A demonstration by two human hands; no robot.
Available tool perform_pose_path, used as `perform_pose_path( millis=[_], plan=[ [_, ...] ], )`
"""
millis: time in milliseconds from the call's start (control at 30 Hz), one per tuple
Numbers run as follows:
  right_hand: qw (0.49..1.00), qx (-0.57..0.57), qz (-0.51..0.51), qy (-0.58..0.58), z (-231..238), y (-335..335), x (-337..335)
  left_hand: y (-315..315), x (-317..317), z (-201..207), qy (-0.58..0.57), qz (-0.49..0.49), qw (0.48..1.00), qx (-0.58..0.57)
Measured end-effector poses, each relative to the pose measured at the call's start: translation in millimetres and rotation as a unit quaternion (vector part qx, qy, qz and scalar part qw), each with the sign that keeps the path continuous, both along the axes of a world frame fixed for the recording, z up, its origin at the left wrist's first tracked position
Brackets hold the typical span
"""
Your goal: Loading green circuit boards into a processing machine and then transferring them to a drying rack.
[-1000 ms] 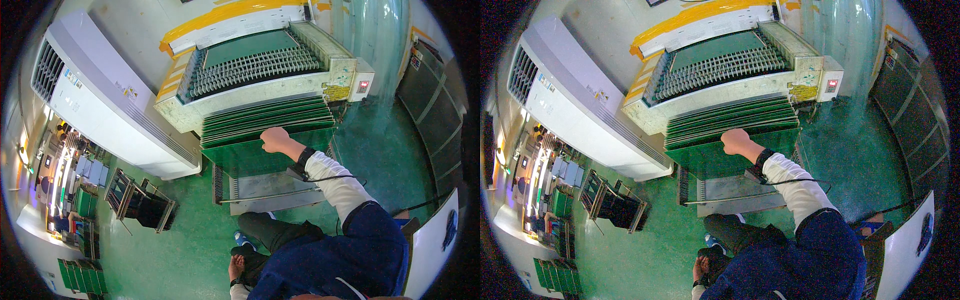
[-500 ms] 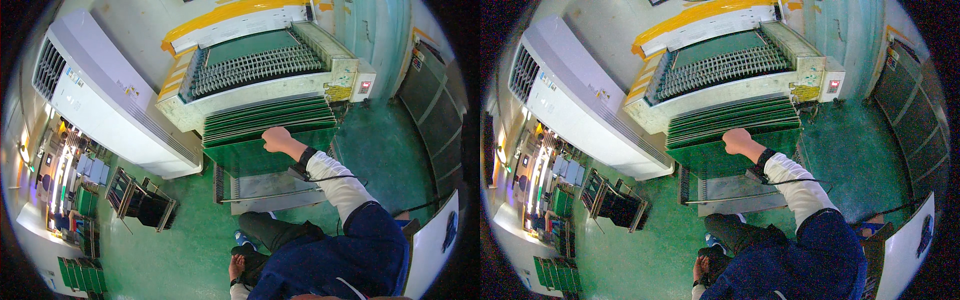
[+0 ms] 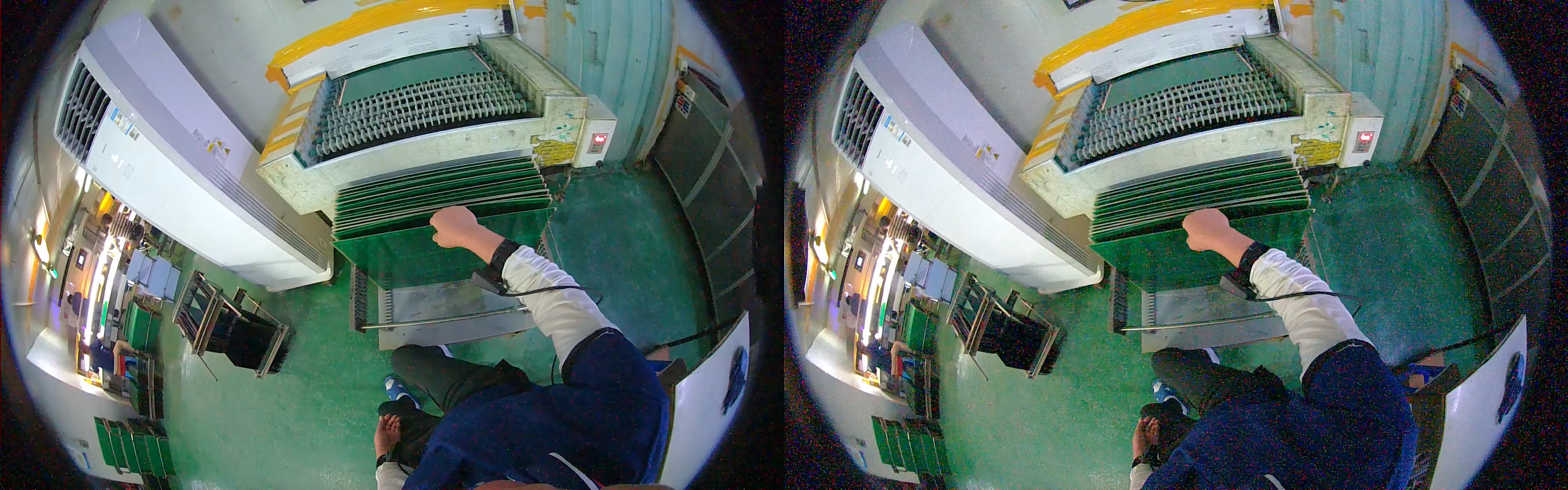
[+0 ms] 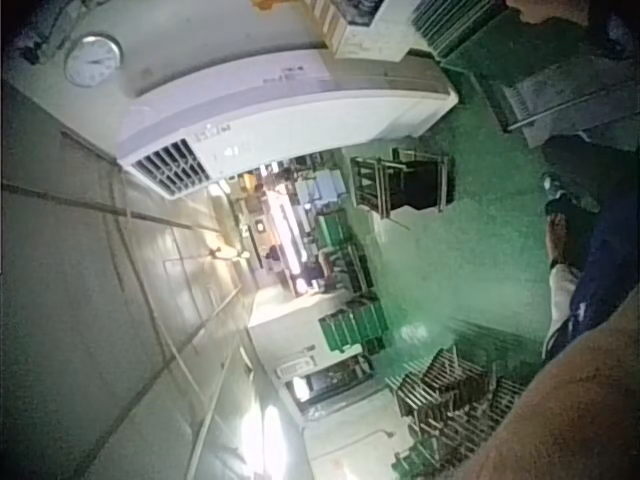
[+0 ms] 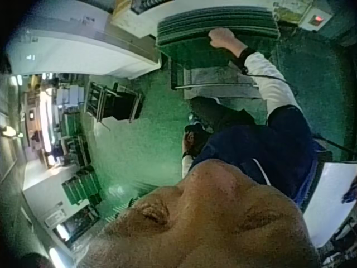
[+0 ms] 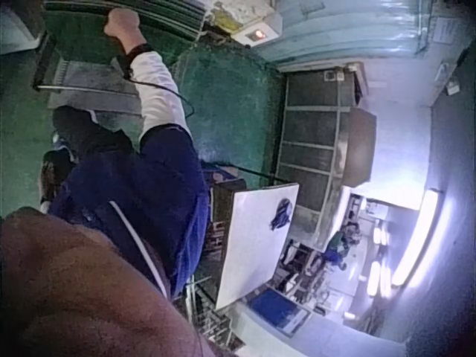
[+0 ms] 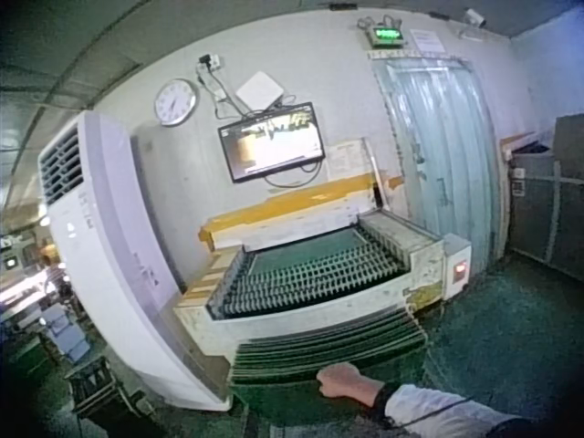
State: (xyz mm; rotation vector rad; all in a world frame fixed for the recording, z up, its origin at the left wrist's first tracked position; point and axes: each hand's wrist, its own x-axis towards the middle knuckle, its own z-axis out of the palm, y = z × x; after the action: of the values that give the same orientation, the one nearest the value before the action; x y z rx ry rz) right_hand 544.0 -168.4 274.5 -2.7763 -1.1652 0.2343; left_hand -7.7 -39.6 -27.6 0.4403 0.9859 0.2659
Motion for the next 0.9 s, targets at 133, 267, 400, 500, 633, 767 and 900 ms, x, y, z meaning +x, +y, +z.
perform_pose_path(
  millis=[133,267,400,500,633,767,900],
  plan=[
    [1.0,0.006,0.006,-0.004,-0.5,0.3,-1.3,0.6,-2.7,-0.3,-0.003,-0.001,1.0,-0.007],
    [1.0,0.008,0.013,-0.005,4.8,-2.5,-7.3,-0.8,-4.8,-0.3,-0.017,0.004,1.0,-0.007],
    [0.999,0.04,0.023,-0.022,2.1,-6.4,-11.7,-5.6,-3.1,-6.1,-0.025,0.022,0.999,0.025],
    [0.992,0.105,0.045,-0.052,-14.3,-16.2,-6.9,-3.5,-1.3,-6.4,-0.043,0.006,0.999,0.0],
    [0.983,0.146,0.075,-0.077,11.2,-1.9,-15.8,17.3,-31.7,-53.8,-0.238,0.228,0.842,-0.427],
    [0.994,0.074,0.059,-0.057,78.6,-3.8,-28.3,13.1,-34.5,-55.5,-0.205,0.193,0.898,-0.338],
    [0.992,0.077,0.043,-0.086,135.0,-28.3,-29.1,0.9,-3.8,-10.8,-0.073,0.023,0.997,-0.018]
  ],
)
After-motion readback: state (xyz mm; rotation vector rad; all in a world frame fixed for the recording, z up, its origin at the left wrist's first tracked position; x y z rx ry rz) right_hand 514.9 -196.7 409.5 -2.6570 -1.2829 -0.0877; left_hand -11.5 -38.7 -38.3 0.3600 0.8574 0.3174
